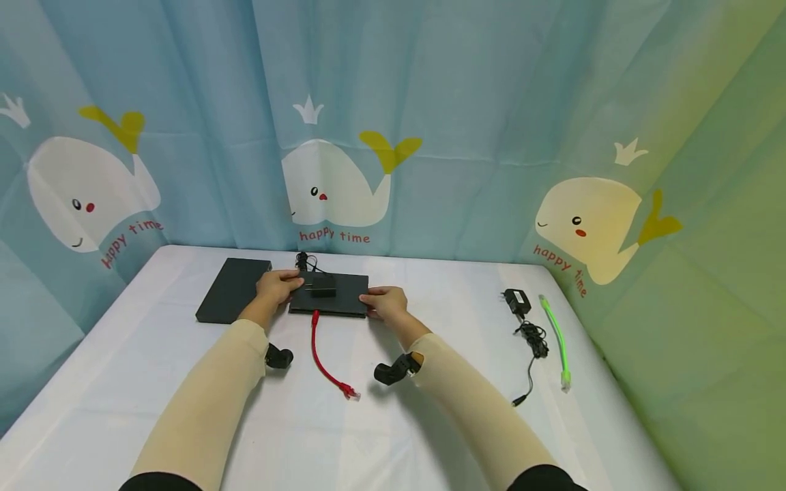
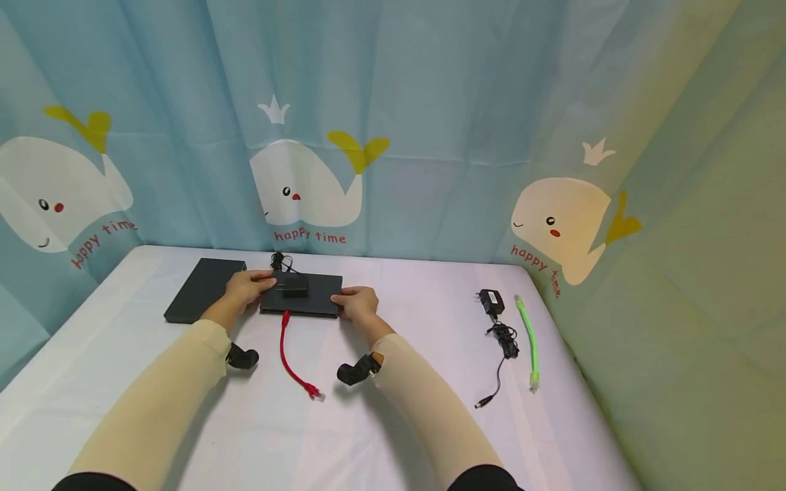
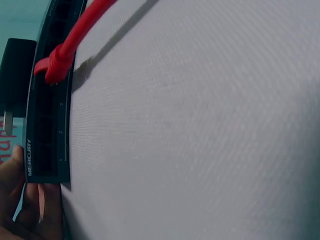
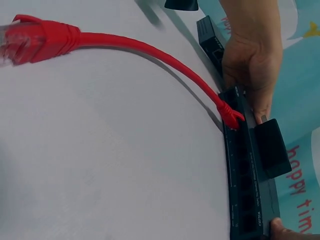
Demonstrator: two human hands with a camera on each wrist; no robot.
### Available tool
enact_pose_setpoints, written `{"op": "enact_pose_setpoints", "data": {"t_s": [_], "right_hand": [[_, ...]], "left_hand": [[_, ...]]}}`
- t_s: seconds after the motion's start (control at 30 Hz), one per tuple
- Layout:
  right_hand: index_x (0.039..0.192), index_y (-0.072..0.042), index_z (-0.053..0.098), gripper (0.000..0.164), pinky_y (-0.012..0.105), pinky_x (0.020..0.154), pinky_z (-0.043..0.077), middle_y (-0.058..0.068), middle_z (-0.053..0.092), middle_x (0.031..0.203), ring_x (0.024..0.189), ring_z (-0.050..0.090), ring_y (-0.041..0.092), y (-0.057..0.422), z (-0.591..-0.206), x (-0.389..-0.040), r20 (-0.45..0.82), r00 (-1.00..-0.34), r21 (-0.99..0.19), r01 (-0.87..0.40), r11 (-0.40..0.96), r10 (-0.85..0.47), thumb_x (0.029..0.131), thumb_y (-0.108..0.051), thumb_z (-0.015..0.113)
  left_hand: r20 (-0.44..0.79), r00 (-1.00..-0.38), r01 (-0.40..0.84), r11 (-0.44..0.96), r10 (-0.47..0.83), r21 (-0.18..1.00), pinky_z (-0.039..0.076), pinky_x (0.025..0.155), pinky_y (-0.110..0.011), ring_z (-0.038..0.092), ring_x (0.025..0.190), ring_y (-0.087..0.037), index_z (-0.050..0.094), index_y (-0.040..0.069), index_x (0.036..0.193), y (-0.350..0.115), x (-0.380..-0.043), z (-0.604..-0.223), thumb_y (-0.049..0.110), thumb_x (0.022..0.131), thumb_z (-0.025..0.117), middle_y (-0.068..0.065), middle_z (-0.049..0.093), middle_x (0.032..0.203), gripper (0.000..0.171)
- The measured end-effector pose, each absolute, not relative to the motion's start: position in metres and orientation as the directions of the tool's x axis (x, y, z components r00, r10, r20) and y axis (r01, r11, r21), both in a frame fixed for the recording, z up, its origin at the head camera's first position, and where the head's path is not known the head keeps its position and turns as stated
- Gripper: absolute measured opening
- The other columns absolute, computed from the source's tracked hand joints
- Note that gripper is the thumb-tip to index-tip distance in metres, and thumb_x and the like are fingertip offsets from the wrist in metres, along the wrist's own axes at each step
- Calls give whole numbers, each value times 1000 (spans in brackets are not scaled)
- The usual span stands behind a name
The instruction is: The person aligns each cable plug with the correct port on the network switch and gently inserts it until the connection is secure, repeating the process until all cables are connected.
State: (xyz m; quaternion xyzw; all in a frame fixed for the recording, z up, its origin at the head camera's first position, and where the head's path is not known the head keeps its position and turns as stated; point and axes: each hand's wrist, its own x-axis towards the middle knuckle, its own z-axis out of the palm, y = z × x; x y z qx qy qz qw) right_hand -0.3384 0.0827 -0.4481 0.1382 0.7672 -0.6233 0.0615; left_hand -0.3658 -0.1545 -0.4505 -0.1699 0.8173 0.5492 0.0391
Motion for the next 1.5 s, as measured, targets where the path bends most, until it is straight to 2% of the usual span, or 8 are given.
{"op": "enact_pose_setpoints", "data": {"t_s": [0.17, 0.3, 0.43, 0.67, 0.83, 1.07, 1.23, 1.5], "right_hand": [[115, 3, 71, 32, 30, 71, 62, 20, 70, 112, 85, 71, 21, 77, -451, -339, -252, -958, -944, 274, 183, 135, 85, -6, 77], [114, 1, 72, 32, 28, 69, 61, 18, 70, 114, 92, 72, 22, 72, -454, -342, -262, -953, -936, 289, 200, 152, 85, -7, 78], [113, 0, 73, 31, 28, 69, 61, 17, 70, 115, 94, 71, 21, 70, -453, -344, -281, -945, -929, 312, 201, 165, 84, -8, 79], [113, 0, 72, 31, 29, 70, 62, 17, 70, 114, 90, 71, 21, 71, -452, -347, -306, -938, -925, 333, 181, 163, 84, -7, 79], [112, 0, 73, 31, 27, 70, 61, 16, 69, 115, 88, 70, 17, 72, -451, -347, -307, -937, -928, 334, 167, 166, 83, -7, 80], [113, 2, 72, 32, 27, 70, 61, 18, 67, 117, 88, 69, 18, 72, -447, -345, -327, -932, -924, 349, 153, 154, 83, -6, 79], [114, 2, 71, 32, 27, 71, 61, 17, 66, 119, 87, 69, 17, 73, -447, -344, -324, -935, -928, 343, 144, 144, 83, -6, 79], [115, 2, 71, 32, 27, 71, 61, 18, 66, 120, 89, 69, 17, 73, -449, -343, -305, -943, -936, 323, 140, 134, 84, -6, 78]], "left_hand": [[-215, -941, -312, 423, -261, 851, 39, 112, -41, 46, 132, -32, 62, 12, 135, -155, -362, -446, 23, 96, 66, -13, 60, 135, 40], [-192, -943, -306, 484, -272, 820, 23, 121, -46, 33, 141, -36, 62, 12, 135, -156, -360, -444, 25, 97, 64, -13, 59, 137, 40], [-179, -945, -300, 509, -273, 807, 24, 120, -47, 32, 141, -37, 62, 13, 135, -157, -361, -444, 26, 98, 64, -14, 56, 140, 40], [108, -956, -120, 700, -272, 704, 52, 91, -47, 66, 105, -32, 70, 9, 123, -173, -363, -429, 23, 96, 66, -12, 73, 112, 31], [206, -931, -106, 763, -302, 638, 52, 85, -50, 64, 102, -37, 68, 4, 125, -218, -358, -406, 20, 97, 63, -16, 72, 111, 32], [2, -937, -293, 792, -348, 536, 48, 96, -54, 53, 118, -44, 56, -3, 134, -278, -343, -414, 32, 99, 60, -24, 62, 126, 50], [-152, -962, -274, 805, -228, 525, 35, 110, -58, 40, 129, -51, 48, -6, 140, -291, -338, -424, 32, 100, 57, -29, 54, 134, 55], [-168, -969, -243, 813, -180, 530, 31, 112, -59, 36, 131, -53, 45, -5, 141, -298, -335, -429, 32, 102, 55, -30, 49, 139, 55]]}}
